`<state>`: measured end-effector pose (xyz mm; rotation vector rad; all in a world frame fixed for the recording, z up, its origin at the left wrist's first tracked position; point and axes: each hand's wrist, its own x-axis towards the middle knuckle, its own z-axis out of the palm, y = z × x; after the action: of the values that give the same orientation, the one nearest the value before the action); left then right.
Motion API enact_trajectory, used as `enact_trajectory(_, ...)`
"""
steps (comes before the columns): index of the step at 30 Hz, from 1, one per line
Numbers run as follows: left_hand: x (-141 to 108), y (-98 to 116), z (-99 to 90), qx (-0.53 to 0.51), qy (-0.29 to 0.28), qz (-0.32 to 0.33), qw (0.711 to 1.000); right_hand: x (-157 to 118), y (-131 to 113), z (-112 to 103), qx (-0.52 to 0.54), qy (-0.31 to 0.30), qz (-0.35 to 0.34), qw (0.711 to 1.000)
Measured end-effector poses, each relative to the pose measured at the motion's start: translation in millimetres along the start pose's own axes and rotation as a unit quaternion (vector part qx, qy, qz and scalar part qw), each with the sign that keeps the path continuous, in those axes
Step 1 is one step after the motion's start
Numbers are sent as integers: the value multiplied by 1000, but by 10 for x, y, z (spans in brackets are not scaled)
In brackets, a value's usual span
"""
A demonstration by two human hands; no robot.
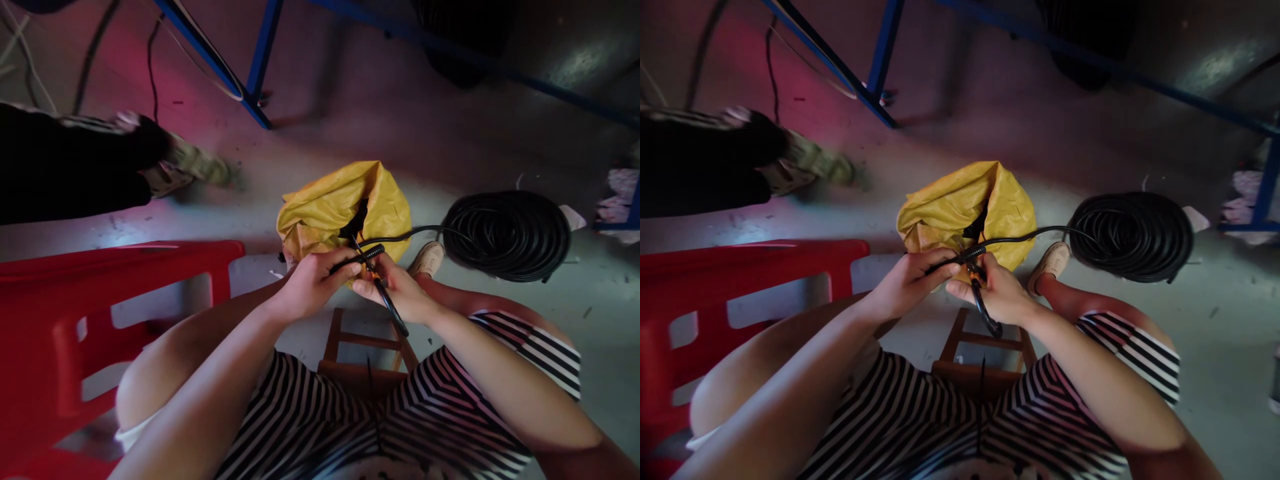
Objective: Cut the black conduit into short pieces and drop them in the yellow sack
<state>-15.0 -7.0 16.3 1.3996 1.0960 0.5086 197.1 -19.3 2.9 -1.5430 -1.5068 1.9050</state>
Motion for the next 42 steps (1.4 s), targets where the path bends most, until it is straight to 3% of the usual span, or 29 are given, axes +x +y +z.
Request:
enact_trajectory(4, -7, -8, -34, -10, 9, -14, 1000, 24, -35, 29, -47, 1, 38, 998)
enact_trajectory(13, -31, -87, -55, -116, 28, -98, 988, 91, 108, 98, -48, 50, 20, 997)
enact_trajectory(22, -21, -363, -43, -105, 19, -103, 989, 167, 247, 163, -18, 32, 63, 997)
enact_trajectory(28, -2, -396, -51, -94, 22, -95, 991, 219, 356, 217, 46, 34, 73, 996)
enact_trajectory(34, -29, -357, 110, 20, 49, -71, 996, 242, 141, 141, 105, 72, 13, 992)
enact_trajectory(38, -53, -271, 242, 67, 10, -60, 996, 240, -39, 80, 117, 46, 4, 992)
enact_trajectory(42, -38, -162, 131, 25, -5, -37, 999, 219, -155, -33, 97, 60, -13, 993)
